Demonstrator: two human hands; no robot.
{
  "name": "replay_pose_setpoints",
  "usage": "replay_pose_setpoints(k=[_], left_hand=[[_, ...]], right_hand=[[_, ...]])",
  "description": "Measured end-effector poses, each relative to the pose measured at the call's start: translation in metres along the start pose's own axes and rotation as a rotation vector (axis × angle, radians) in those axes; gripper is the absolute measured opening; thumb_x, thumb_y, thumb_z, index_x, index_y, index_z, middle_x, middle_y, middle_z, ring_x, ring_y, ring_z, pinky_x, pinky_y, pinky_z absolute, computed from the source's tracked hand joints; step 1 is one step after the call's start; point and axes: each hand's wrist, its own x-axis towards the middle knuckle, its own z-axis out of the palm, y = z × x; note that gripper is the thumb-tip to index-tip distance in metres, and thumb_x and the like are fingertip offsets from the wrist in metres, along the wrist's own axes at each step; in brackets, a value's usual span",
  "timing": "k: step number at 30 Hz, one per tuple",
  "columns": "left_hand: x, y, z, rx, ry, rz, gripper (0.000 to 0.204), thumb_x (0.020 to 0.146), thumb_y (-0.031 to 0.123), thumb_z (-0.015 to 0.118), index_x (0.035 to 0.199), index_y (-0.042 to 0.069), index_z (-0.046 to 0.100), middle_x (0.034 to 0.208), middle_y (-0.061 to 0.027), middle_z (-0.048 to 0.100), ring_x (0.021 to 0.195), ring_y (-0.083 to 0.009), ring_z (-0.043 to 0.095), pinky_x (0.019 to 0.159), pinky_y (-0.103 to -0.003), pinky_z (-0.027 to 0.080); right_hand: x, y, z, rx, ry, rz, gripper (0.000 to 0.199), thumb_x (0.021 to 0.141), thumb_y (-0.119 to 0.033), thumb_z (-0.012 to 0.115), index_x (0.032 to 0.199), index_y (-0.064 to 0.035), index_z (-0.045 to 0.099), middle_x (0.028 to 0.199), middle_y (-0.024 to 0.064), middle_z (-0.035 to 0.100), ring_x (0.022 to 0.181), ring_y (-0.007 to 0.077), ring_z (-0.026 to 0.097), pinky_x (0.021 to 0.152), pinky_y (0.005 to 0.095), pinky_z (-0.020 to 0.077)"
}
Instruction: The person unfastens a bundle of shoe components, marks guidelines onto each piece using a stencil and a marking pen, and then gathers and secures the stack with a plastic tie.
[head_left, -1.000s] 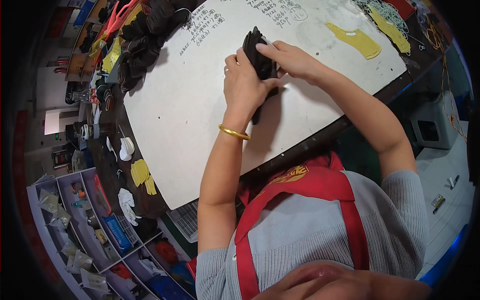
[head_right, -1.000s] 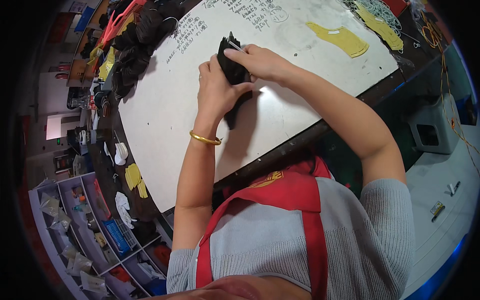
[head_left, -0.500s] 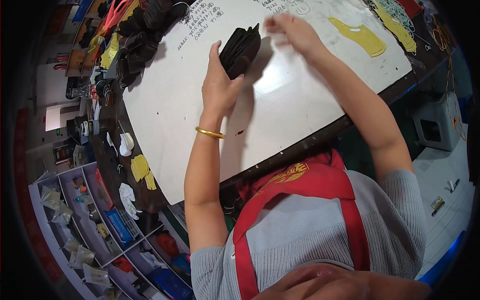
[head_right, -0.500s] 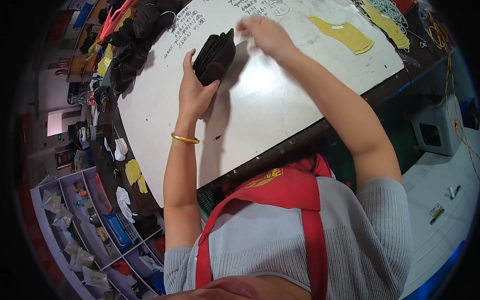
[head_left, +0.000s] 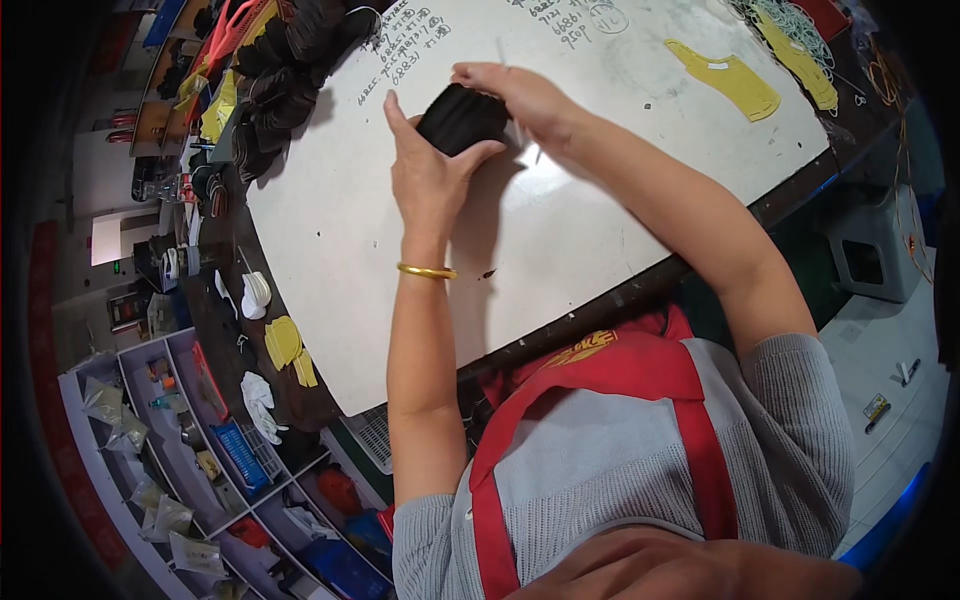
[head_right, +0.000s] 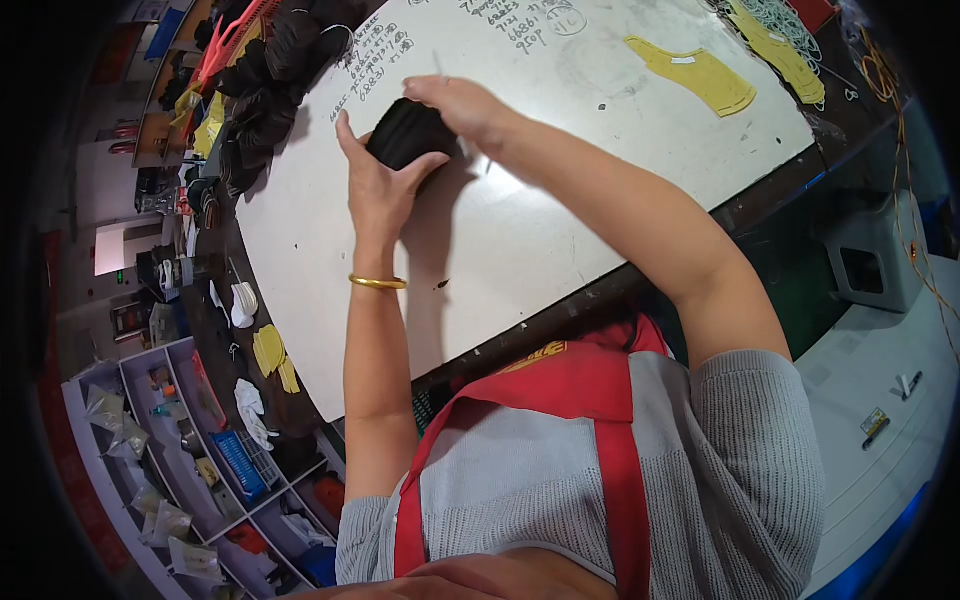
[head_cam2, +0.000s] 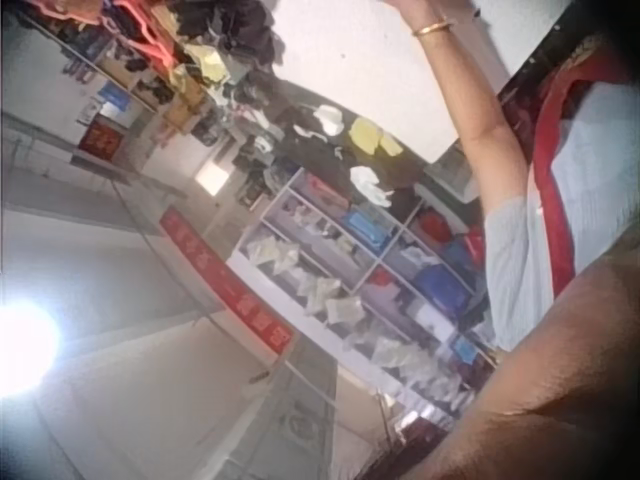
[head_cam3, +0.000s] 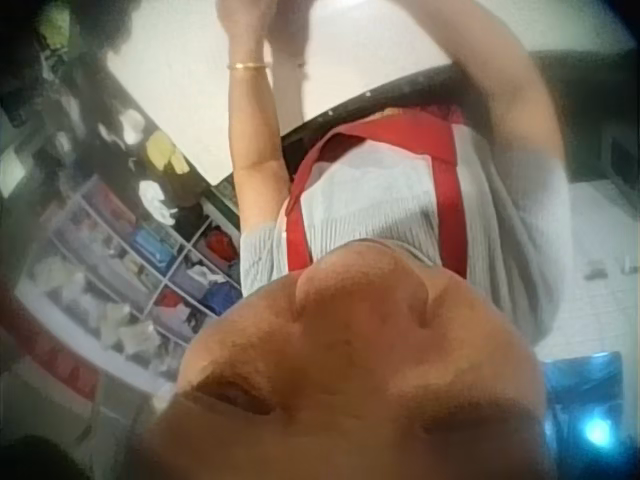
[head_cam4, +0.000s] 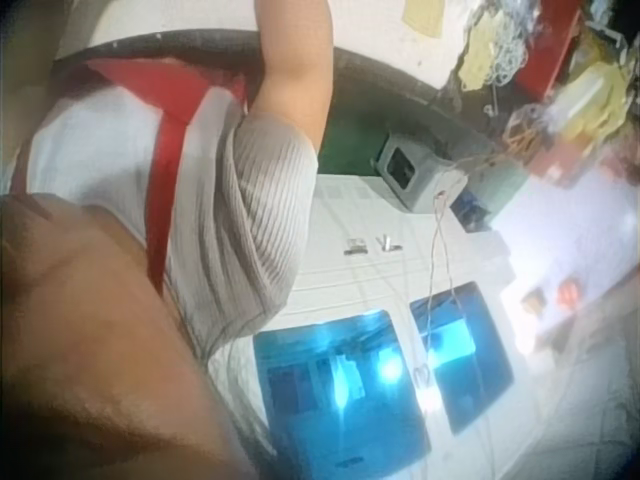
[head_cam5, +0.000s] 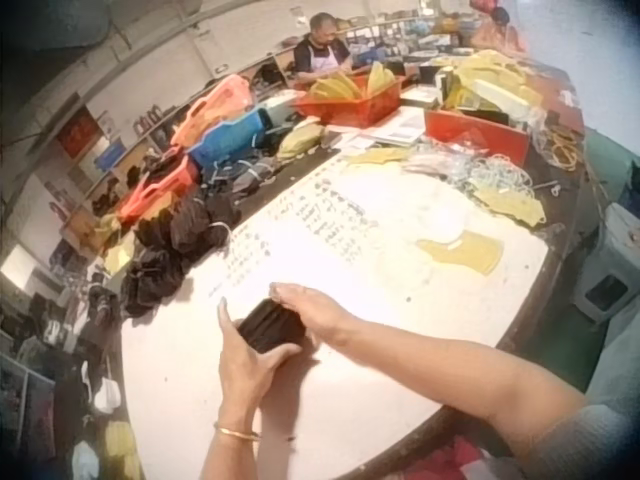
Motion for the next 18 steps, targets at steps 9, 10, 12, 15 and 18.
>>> replay_pose_setpoints(k=[9, 10, 12, 15, 18], left_hand=[[-0.014, -0.031, 0.012, 0.040, 0.013, 0.105, 0.099, 0.065, 0.028, 0.095, 0.143, 0.001, 0.041, 0.131, -0.0213, 0.061, 0.116, -0.0376, 0.063, 0.097, -0.043, 0.052], [-0.019, -0.029, 0.010, 0.099, 0.026, 0.182, 0.088, 0.068, 0.027, 0.094, 0.137, 0.001, 0.047, 0.129, -0.0208, 0.062, 0.114, -0.0359, 0.064, 0.097, -0.041, 0.051], [-0.025, -0.018, 0.011, 0.151, 0.023, 0.210, 0.082, 0.068, 0.028, 0.094, 0.132, 0.002, 0.051, 0.128, -0.0197, 0.063, 0.113, -0.0353, 0.064, 0.096, -0.041, 0.051], [-0.026, -0.009, 0.011, 0.202, 0.039, 0.317, 0.073, 0.069, 0.033, 0.093, 0.123, 0.002, 0.056, 0.120, -0.0173, 0.067, 0.107, -0.0351, 0.066, 0.091, -0.041, 0.053], [-0.020, 0.002, 0.013, 0.064, -0.025, 0.230, 0.065, 0.075, 0.030, 0.090, 0.123, 0.001, 0.058, 0.107, -0.0136, 0.070, 0.093, -0.0345, 0.069, 0.081, -0.040, 0.057]], right_hand=[[0.001, -0.004, -0.010, -0.326, -0.062, 0.034, 0.047, 0.104, -0.033, 0.058, 0.141, -0.0039, 0.058, 0.141, 0.0106, 0.061, 0.124, 0.0213, 0.059, 0.104, 0.0305, 0.0461], [-0.001, -0.027, -0.028, -0.518, 0.026, 0.016, 0.045, 0.099, -0.035, 0.062, 0.132, -0.0045, 0.063, 0.131, 0.0085, 0.065, 0.115, 0.0231, 0.062, 0.099, 0.0336, 0.0489], [-0.004, -0.059, -0.092, -1.137, 0.188, -0.225, 0.040, 0.092, -0.033, 0.069, 0.120, -0.0044, 0.068, 0.111, 0.0089, 0.071, 0.098, 0.0253, 0.067, 0.087, 0.0371, 0.0534], [-0.019, -0.096, -0.107, -1.546, 0.536, 0.053, 0.020, 0.101, -0.017, 0.059, 0.107, -0.0001, 0.069, 0.094, 0.0059, 0.069, 0.086, 0.0128, 0.064, 0.074, 0.0266, 0.0519], [-0.013, -0.080, -0.130, -1.787, 0.564, -0.123, 0.024, 0.095, -0.020, 0.065, 0.108, -0.0005, 0.071, 0.110, 0.0178, 0.072, 0.095, 0.0268, 0.069, 0.083, 0.0371, 0.0544]])
